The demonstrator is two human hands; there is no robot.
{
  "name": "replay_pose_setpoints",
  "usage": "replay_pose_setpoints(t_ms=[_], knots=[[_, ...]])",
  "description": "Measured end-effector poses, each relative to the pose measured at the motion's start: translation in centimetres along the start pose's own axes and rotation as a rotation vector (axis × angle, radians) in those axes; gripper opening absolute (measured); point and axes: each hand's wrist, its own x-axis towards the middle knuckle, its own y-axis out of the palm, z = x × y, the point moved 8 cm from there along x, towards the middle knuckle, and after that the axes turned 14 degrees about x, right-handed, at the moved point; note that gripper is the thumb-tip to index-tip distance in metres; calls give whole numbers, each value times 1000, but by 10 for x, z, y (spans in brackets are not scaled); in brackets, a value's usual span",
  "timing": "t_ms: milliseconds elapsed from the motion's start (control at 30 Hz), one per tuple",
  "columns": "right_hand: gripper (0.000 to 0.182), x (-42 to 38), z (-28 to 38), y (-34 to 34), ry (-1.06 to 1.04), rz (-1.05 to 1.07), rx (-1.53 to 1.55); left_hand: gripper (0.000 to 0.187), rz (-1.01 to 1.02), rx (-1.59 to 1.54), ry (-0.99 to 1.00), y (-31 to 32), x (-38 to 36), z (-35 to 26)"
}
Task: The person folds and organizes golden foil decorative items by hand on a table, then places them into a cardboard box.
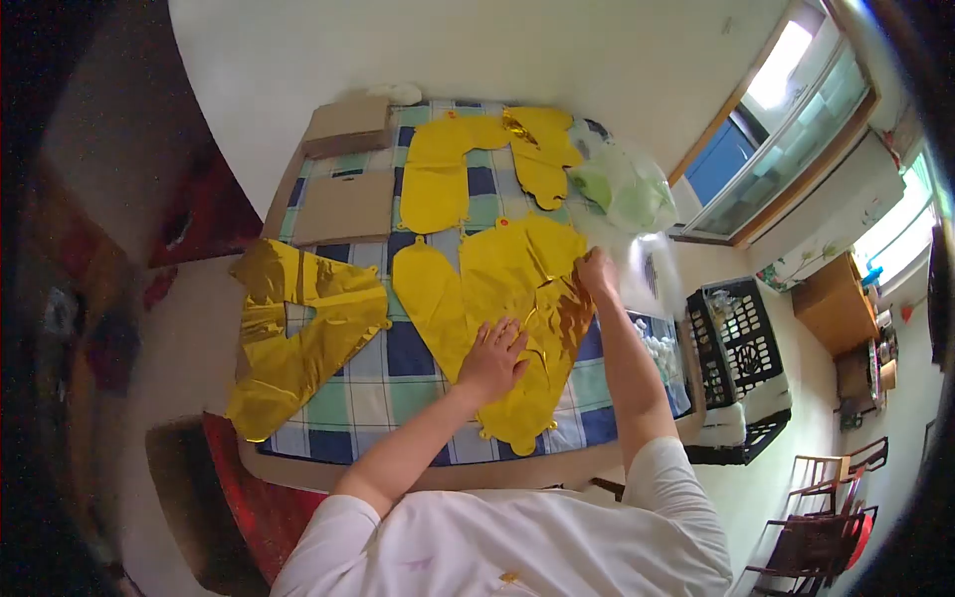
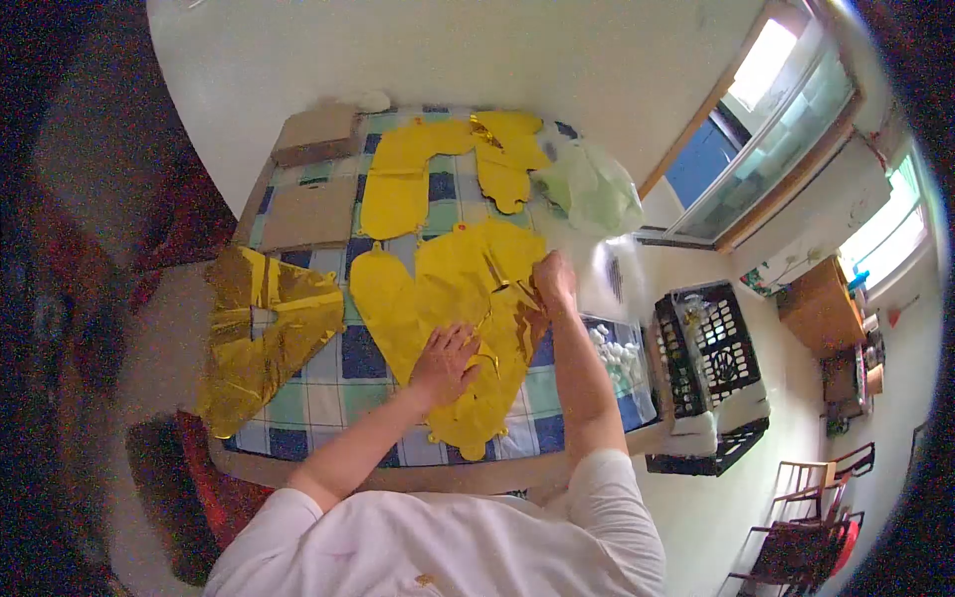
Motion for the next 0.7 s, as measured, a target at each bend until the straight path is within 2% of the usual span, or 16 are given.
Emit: replay_pose_setpoints(t_ms=[67, 167, 267, 367, 467, 567, 700], knots=[[42, 7, -7, 5, -4, -7, 22, 48, -6, -3, -1, -3, -1, -1], [33, -5, 25, -13, -22, 48, 112, 48, -19, -30, -8, -5, -3, -1], [25, -30, 91, -14, -37, 430, 733, 46, -12, -84, -20, -8, -1, -1], [27, -46, 123, -32, -261, 364, 1210, 47, -13, -51, -9, -11, -2, -2], [35, -53, 91, 2, -519, 96, 277, 48, 13, -9, 20, -18, -1, -3], [42, -85, 83, 33, -719, 77, 155, 49, 16, -13, 5, -10, 0, -1], [46, -110, 96, 37, -715, 161, 183, 50, 10, -12, 1, -8, 0, -2]])
